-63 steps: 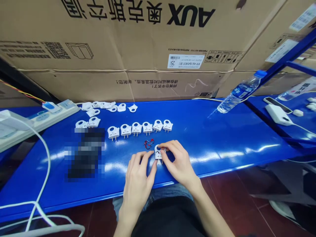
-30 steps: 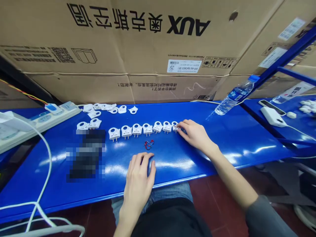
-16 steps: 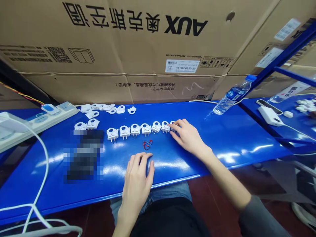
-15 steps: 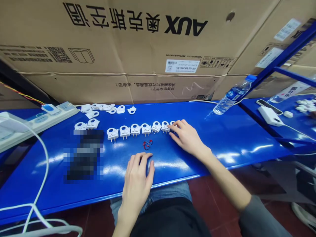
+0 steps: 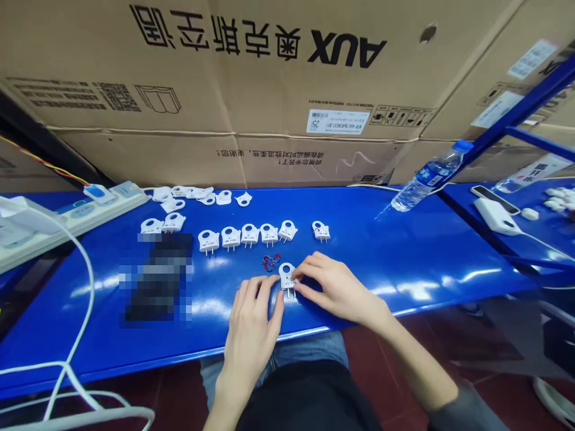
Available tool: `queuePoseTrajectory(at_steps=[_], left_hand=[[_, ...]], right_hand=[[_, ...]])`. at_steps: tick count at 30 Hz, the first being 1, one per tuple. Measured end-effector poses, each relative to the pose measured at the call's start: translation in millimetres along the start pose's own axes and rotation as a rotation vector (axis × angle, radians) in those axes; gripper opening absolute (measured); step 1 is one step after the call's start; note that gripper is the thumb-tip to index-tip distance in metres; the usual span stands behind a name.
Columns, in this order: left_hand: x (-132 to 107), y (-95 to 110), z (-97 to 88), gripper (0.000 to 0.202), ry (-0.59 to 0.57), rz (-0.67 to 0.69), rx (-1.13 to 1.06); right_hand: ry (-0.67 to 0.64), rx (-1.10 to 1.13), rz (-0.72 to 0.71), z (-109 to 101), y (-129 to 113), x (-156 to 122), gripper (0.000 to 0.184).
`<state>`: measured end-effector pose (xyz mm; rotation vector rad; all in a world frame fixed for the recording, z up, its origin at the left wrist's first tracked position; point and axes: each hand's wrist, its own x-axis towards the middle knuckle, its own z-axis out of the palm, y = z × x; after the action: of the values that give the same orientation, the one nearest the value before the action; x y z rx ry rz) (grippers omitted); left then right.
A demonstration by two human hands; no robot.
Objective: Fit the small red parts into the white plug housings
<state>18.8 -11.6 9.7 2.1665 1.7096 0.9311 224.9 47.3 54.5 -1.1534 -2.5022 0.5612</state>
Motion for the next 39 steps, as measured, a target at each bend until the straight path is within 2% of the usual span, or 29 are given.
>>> queuePoseTrajectory(at_steps=[4,10,23,26,30,34,39], left_hand=[[-0.3,-0.9,-0.5,0.019,0.001,0.005,0.012],[-1.1,-0.5,0.0,0.020,0.005,0.005,0.019],[-0.7,-1.3,1.3,0.019,0.001,-0.010,0.017],[-0.3,-1.3,0.9,0.018,-0.004,-0.001,0.011],[-0.2,-1.2,0.8,0.018,0.010,0.001,0.010],[-0.3,-1.6,1.0,0.018,0.008,0.005,0.012],[-0.1,-1.3,1.4,0.018,0.010,0.007,0.012]], right_hand=[[0.040,-0.037,-0.005,-1.3,8.2,20.5,0.022],[-0.086,-0.169,-0.080,5.7,21.2,46.8,0.030],[-0.064,-0.265,-0.020,4.8,22.1,42.6,0.020],[-0.010,-0.192,0.013,3.4,19.1,39.4,0.019],[0.056,0.048,0.026,3.3,13.5,31.3,0.016],[-0.016,0.187,0.024,5.3,7.9,24.7,0.017],[-0.084,0.215,0.038,4.9,6.1,23.3,0.018]])
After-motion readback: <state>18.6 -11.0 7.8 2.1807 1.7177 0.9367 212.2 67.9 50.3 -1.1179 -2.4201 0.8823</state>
